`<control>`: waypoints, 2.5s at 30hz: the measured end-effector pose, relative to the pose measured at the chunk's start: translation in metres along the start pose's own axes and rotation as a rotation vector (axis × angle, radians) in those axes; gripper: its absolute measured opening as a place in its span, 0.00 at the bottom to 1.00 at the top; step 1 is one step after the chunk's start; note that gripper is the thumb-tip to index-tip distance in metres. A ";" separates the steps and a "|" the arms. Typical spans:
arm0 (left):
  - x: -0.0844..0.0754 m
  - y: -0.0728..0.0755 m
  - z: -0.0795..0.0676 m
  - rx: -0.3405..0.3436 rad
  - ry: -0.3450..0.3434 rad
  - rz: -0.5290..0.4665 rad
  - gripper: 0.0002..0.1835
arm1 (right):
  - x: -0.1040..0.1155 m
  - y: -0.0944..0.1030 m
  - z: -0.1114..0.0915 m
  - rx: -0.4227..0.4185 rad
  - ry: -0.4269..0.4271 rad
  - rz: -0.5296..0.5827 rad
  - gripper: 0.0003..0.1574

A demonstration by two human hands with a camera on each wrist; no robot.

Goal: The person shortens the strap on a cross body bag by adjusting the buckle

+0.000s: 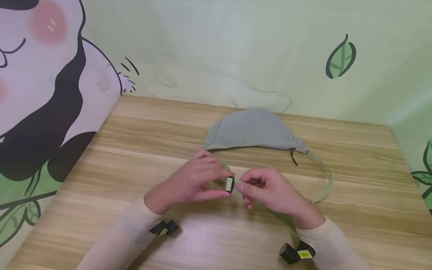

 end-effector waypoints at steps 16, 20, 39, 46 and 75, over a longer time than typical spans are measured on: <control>0.000 -0.001 0.001 -0.004 0.023 0.019 0.20 | 0.009 -0.001 -0.004 -0.167 -0.008 -0.092 0.05; -0.001 -0.002 0.001 -0.002 0.015 0.004 0.19 | 0.011 -0.004 -0.003 -0.127 0.047 -0.041 0.05; 0.001 0.000 -0.003 -0.017 -0.002 -0.073 0.23 | -0.004 0.005 -0.008 0.063 -0.028 0.010 0.09; 0.002 -0.002 -0.004 -0.001 0.004 -0.080 0.24 | -0.003 0.004 -0.007 0.026 -0.014 0.020 0.08; 0.007 -0.002 -0.005 0.006 0.031 -0.173 0.24 | -0.016 0.013 -0.022 0.028 -0.050 0.033 0.10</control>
Point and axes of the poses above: each hand's wrist, its own z-axis towards the middle knuckle, its own y-axis out of the back of the hand, x = y × z, the point moved 5 cm from there along z, towards the middle knuckle, and after that the axes turned 4 degrees about y, right-handed, at the moved point
